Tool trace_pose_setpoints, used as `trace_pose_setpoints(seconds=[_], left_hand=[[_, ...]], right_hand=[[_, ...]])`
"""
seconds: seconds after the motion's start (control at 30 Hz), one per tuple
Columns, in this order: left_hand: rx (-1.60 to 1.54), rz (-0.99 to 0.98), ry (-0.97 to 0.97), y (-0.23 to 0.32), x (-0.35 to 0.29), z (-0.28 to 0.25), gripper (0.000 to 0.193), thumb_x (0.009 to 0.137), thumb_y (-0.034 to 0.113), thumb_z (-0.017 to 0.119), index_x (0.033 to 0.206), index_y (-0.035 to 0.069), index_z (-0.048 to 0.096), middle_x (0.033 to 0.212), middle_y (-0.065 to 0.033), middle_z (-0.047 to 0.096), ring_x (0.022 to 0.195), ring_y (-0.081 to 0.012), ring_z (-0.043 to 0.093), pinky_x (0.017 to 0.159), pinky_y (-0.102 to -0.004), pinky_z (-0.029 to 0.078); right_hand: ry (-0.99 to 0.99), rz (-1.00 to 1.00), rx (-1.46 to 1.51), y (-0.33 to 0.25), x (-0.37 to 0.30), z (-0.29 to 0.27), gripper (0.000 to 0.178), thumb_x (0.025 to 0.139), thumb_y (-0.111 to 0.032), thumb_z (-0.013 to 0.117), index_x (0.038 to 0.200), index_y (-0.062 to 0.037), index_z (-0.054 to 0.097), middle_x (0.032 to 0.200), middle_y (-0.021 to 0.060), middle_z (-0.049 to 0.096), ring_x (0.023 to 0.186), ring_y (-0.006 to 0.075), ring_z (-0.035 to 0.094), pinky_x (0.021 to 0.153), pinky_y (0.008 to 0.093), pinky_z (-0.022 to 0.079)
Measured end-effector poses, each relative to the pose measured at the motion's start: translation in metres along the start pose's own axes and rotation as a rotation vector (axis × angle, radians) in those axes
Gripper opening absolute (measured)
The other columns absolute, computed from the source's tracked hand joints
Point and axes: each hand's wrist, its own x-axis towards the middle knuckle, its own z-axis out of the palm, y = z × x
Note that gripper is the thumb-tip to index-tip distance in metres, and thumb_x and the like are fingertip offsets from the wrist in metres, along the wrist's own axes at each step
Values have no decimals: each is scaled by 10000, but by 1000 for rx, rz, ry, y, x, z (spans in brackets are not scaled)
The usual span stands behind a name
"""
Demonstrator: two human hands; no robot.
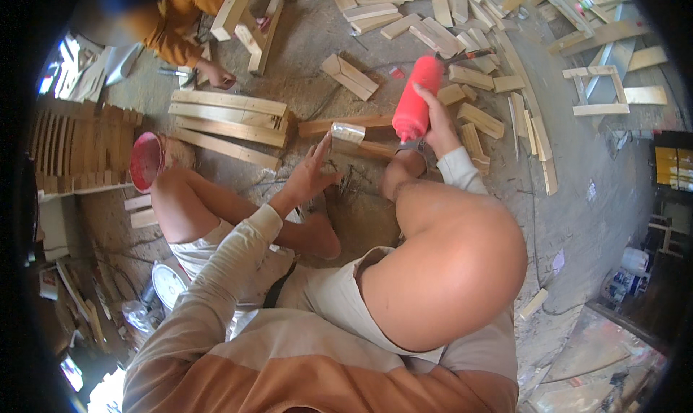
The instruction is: The person assembles wooden frames by applying glue to the joints and hammering nails to secure the wood pieces while sitting on the floor.
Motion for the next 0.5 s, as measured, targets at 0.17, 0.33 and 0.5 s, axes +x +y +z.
trace_pose_setpoints(seconds=[0.17,0.33,0.5], left_hand=[[19,-88,-98,-15,2,2,941,832,324,754,1568,80,221,1417,-284,467,1213,-475,540,994,-482,475],[228,87,-49,-36,12,8,711,846,272,753,1440,40,439,1319,-257,540,1164,-446,557,993,-485,470],[382,172,85,-52,31,0,595,847,185,713,1366,-2,491,1272,-236,566,1188,-421,533,1007,-485,458]], right_hand=[[167,-75,-137,27,71,-25,520,793,-203,825,1191,-14,547,1010,115,660,808,267,681,676,395,585],[593,-609,-525,61,155,-69,665,759,-103,830,1320,16,494,1079,163,653,936,230,657,831,345,551],[347,-538,-371,48,111,-42,695,857,-110,742,1438,50,393,1288,236,588,1137,256,612,961,364,501]])
